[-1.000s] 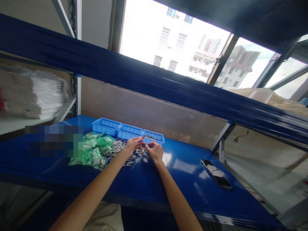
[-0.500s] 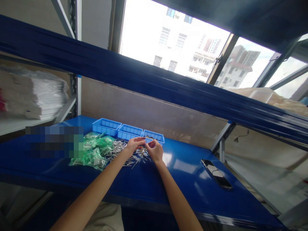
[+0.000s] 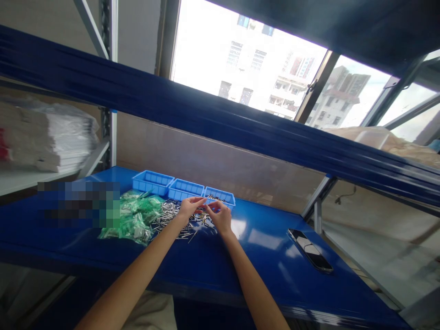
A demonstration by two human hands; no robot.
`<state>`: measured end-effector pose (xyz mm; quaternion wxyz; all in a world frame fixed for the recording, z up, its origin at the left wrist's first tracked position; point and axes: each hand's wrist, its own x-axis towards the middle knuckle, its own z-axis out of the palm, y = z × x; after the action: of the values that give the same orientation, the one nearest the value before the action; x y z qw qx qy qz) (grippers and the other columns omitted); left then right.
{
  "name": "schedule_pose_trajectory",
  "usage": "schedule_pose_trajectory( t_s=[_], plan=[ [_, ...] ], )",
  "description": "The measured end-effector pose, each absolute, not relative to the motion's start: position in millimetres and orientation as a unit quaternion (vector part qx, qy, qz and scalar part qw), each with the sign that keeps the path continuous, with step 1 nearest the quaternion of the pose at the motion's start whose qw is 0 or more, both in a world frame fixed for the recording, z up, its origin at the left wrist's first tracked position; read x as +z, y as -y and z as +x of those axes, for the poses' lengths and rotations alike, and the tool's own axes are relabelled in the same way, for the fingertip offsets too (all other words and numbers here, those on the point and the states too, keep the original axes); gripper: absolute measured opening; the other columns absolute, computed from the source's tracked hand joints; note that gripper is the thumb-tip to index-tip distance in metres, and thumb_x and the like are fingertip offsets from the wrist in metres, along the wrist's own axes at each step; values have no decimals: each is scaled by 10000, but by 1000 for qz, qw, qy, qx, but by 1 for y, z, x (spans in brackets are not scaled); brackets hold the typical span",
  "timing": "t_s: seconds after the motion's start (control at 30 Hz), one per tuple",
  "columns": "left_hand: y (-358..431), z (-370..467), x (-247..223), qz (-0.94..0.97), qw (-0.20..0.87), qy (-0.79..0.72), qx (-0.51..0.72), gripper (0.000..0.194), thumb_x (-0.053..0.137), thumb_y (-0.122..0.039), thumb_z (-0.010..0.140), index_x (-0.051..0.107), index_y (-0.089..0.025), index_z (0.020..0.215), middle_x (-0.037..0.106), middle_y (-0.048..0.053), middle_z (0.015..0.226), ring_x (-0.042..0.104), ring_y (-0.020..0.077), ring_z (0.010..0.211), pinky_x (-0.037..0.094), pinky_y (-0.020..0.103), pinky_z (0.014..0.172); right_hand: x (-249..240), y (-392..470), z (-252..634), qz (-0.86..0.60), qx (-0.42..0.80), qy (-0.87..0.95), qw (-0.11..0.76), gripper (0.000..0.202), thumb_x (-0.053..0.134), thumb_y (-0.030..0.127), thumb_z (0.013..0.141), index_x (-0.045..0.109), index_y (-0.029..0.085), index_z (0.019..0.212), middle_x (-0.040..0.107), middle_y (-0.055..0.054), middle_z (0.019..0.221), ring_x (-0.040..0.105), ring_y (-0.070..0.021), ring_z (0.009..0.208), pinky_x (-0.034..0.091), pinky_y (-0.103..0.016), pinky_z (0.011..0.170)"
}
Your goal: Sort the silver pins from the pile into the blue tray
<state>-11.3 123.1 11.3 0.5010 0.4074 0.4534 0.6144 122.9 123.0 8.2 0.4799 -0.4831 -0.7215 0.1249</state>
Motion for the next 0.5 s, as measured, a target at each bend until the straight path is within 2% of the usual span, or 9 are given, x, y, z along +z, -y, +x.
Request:
schedule_pose_trajectory(
  t_s=[0.27, 0.5],
  plan=[
    [-122, -11, 13, 395, 507, -455, 616, 461, 775, -404, 460, 662, -101, 787, 663, 84, 785, 614, 167, 720, 489, 216, 532, 6, -123, 121, -448, 122, 767, 442, 231, 562, 418, 750, 674, 216, 758, 646, -2, 723, 550, -124, 589, 402, -224, 564],
    [-125, -13, 12, 392, 492, -462, 625, 469, 761, -430, 471, 657, -99, 787, 663, 94, 816, 617, 188, 777, 498, 230, 566, 9, -129, 124, -454, 148, 714, 512, 311, 473, 437, 798, 659, 187, 807, 628, -36, 845, 561, -120, 607, 426, -232, 579]
  ],
)
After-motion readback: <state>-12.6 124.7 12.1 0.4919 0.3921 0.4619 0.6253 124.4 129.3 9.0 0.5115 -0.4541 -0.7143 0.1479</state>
